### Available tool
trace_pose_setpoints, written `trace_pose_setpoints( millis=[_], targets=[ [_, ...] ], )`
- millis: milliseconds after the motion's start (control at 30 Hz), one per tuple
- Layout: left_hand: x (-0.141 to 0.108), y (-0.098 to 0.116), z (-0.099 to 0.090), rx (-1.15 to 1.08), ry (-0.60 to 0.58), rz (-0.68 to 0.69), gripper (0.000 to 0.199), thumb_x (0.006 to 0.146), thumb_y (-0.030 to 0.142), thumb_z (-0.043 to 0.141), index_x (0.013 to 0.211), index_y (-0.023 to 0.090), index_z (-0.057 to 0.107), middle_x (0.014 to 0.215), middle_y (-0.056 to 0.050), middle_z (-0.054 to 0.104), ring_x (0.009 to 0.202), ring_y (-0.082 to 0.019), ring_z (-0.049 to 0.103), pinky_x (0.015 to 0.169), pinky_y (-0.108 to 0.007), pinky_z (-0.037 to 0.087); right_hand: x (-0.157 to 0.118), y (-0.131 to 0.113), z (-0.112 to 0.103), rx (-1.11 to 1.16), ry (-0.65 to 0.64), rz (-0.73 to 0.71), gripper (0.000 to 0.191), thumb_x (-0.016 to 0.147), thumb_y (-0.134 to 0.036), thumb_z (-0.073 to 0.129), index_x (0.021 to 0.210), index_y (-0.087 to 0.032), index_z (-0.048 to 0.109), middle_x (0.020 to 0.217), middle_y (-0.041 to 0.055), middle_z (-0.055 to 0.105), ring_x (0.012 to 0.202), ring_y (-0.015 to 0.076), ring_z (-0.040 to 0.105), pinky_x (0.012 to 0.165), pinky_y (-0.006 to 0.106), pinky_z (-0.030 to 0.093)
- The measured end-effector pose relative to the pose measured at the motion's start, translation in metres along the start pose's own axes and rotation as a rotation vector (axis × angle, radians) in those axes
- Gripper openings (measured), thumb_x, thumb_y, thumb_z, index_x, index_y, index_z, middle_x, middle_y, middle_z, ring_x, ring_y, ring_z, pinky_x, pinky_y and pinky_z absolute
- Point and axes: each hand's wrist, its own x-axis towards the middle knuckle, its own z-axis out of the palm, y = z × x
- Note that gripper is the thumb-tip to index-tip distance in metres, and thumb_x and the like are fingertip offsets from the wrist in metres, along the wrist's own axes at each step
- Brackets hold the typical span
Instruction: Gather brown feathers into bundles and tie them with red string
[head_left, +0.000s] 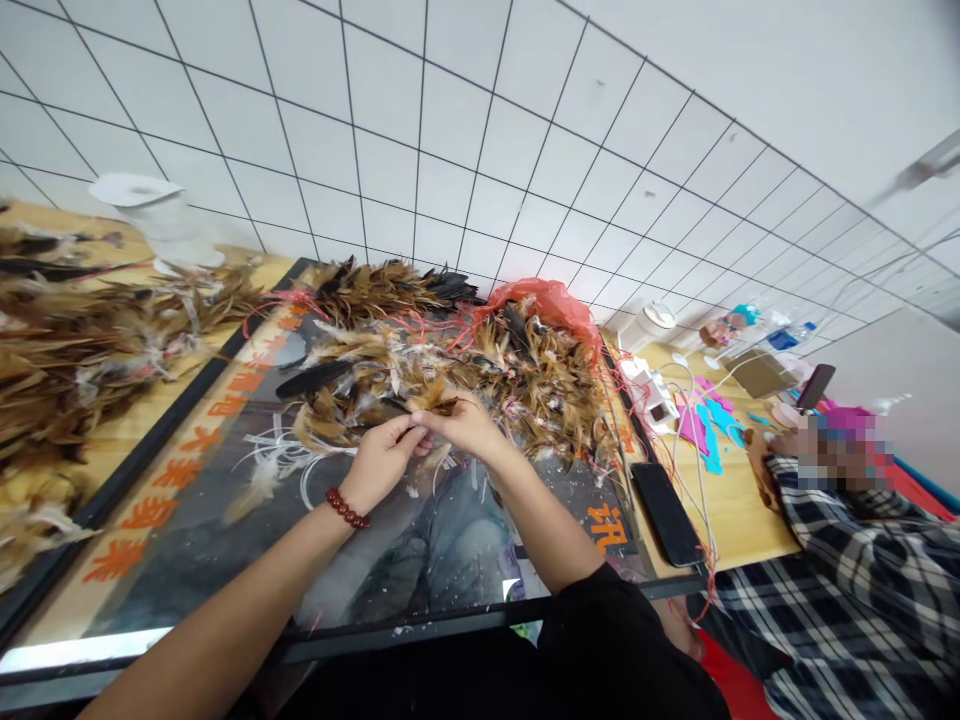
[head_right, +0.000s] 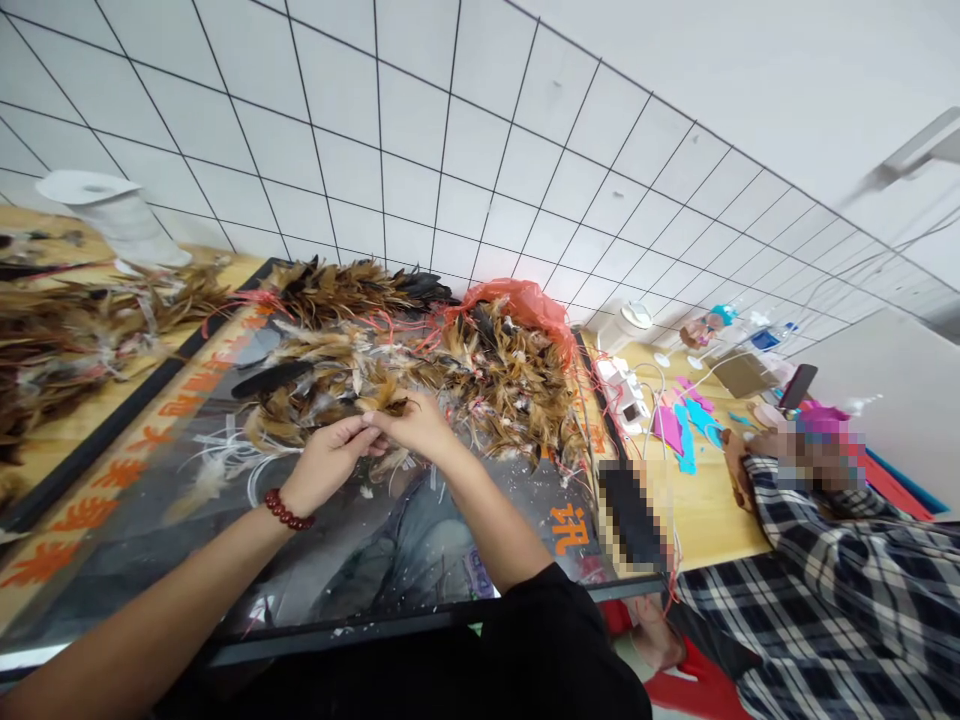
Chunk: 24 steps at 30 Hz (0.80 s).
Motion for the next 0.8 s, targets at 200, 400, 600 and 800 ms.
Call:
trace_pose_setpoints(
  millis=[200,400,600,800],
  targets=[
    [-0.001,0.005,-0.002,-0.043,0.045,-0.002,0.027,0.071,0.04,0.073,0.065,0.014,0.07,0.061,-0.005,0.068,0.055,-0.016,0.06,0.057,-0.027,0.051,0.003,-0.005,-0.01,0.014,0.066,-0.098,0.027,0.077,-0.042,0.071,0.084,-0.016,0.067,0.078,0.0009,0.068,0.071,0.0124,0.059,0.068,0.023,0.047],
    [0.004,0.019,-0.009,-0.482,0.221,-0.13,0.014,0.071,0.023,0.076,0.074,0.011,0.07,0.062,-0.004,0.066,0.053,-0.011,0.059,0.054,-0.022,0.051,-0.001,-0.011,-0.036,-0.603,-0.09,-0.215,0.009,0.08,-0.013,0.064,0.081,-0.017,0.071,0.083,0.002,0.07,0.079,0.014,0.061,0.076,0.024,0.044],
    [0.008,0.023,-0.012,-0.705,0.233,-0.257,0.017,0.087,0.006,0.055,0.075,0.009,0.068,0.064,-0.004,0.065,0.057,-0.011,0.062,0.055,-0.02,0.053,-0.012,-0.013,-0.008,-1.008,-0.498,-0.196,0.017,0.077,-0.014,0.064,0.09,-0.021,0.074,0.093,0.0038,0.071,0.083,0.0173,0.062,0.065,0.025,0.037],
    [0.008,0.026,-0.012,-0.761,0.214,-0.306,0.027,0.091,0.005,0.048,0.072,0.011,0.065,0.071,-0.007,0.07,0.064,-0.013,0.068,0.063,-0.023,0.057,-0.007,-0.004,-0.012,-0.742,-0.442,-0.295,0.01,0.08,-0.012,0.061,0.078,-0.017,0.069,0.083,0.0028,0.067,0.076,0.0136,0.057,0.07,0.024,0.039]
  ],
)
